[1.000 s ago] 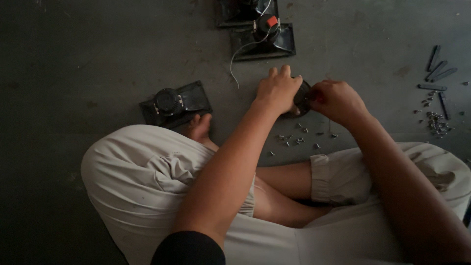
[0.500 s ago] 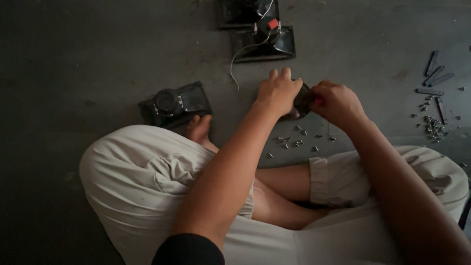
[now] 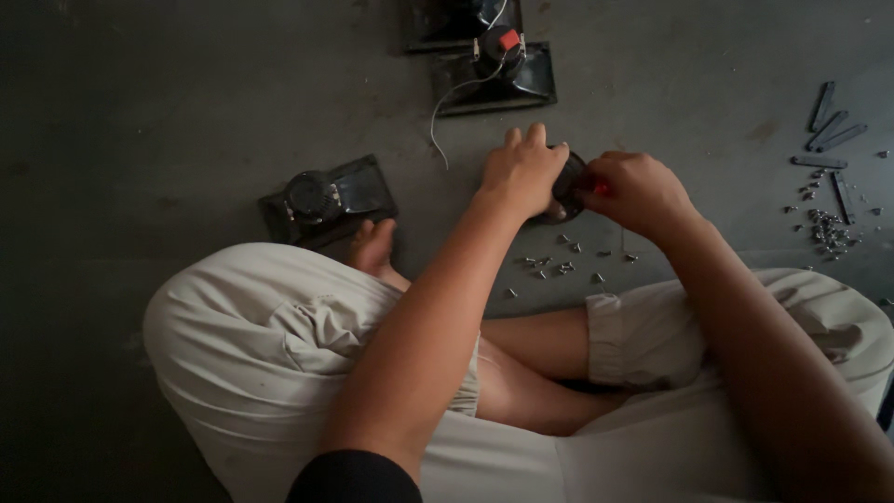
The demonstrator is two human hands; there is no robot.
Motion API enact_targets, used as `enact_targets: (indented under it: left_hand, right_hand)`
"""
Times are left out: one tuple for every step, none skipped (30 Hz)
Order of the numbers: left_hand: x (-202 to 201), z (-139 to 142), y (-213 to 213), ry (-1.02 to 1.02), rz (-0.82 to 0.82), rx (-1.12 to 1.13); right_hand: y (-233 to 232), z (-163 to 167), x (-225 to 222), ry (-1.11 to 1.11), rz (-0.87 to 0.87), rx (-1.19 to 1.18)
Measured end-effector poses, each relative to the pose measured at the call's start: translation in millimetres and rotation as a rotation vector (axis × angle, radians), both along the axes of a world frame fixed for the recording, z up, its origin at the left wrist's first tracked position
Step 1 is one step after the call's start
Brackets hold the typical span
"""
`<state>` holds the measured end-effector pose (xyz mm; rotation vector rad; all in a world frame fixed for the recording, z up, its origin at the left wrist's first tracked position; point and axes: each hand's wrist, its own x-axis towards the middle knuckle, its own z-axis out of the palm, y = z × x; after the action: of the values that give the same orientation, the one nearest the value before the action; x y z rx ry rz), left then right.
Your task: The person sits on the floor and uses a red-handled screwdriver to tighten screws on a small black electronic device. They repeatedly pick up screws from the floor and insert them into the device, securing them with the screwdriver.
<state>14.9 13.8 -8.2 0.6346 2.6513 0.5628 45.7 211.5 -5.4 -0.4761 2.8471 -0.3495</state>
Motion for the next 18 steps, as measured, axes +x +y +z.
enact_targets:
  left_hand:
    - [0.4,0.5,-0.5,-0.001,0.000,0.002]
    - [0.3,1.2,-0.5,-0.001,0.001,0.007]
    - [0.3,1.6,-0.6,-0.001,0.002,0.013]
    - [0.4,2.0,-0.6,-0.001,0.003,0.019]
    - [0.6,2.3,-0.5,0.004,0.001,0.020]
    - [0.8,2.4,-0.8,0.009,0.000,0.021]
    - [1.2,2.5,-1.2,0.014,0.000,0.022]
    - [0.9,2.8,-0.9,0.013,-0.001,0.019]
    - [0.6,3.1,-0.4,0.013,-0.003,0.017]
    - [0.5,3.3,-0.4,0.012,-0.004,0.015]
    - [0.6,3.4,-0.6,0.004,-0.004,0.010]
    - [0.7,3.4,-0.7,-0.004,-0.005,0.005]
    - [0.7,3.5,-0.7,-0.011,-0.006,0.001]
    - [0.5,3.6,-0.4,-0.014,-0.005,0.006]
    - [0.3,3.6,-0.3,-0.017,-0.003,0.009]
    - [-0.1,3.7,-0.2,-0.019,0.000,0.013]
    - [-0.3,3.7,0.1,-0.021,-0.004,0.007]
    - [-0.6,3.8,0.4,-0.023,-0.008,0.002]
  right_hand:
    - [-1.2,0.6,1.1,0.019,0.006,0.013]
    - [-2.5,1.0,2.4,0.038,0.011,0.027]
    - [-3.3,1.7,3.3,0.055,0.017,0.040]
    - [-3.9,2.3,3.6,0.071,0.030,0.059]
    - [-3.9,2.9,3.9,0.087,0.045,0.079]
    - [-3.7,3.2,4.2,0.102,0.059,0.098]
    - [-2.9,3.5,4.3,0.125,0.064,0.071]
    - [-1.2,4.1,4.3,0.149,0.070,0.043]
    - [0.2,4.2,4.2,0.173,0.076,0.015]
    - [1.1,3.7,4.6,0.166,0.073,0.029]
    - [2.4,3.7,4.8,0.159,0.070,0.044]
    - [3.4,3.5,4.9,0.152,0.065,0.058]
    - [4.2,3.5,4.5,0.160,0.066,0.032]
    - [5.0,3.9,3.8,0.167,0.067,0.007]
    - [5.5,4.2,2.9,0.175,0.069,-0.020]
    - [5.9,4.8,0.8,0.112,0.046,-0.010]
    - [6.3,5.4,-0.6,0.049,0.023,-0.001]
    - [6.5,5.8,-1.2,-0.014,0.000,0.009]
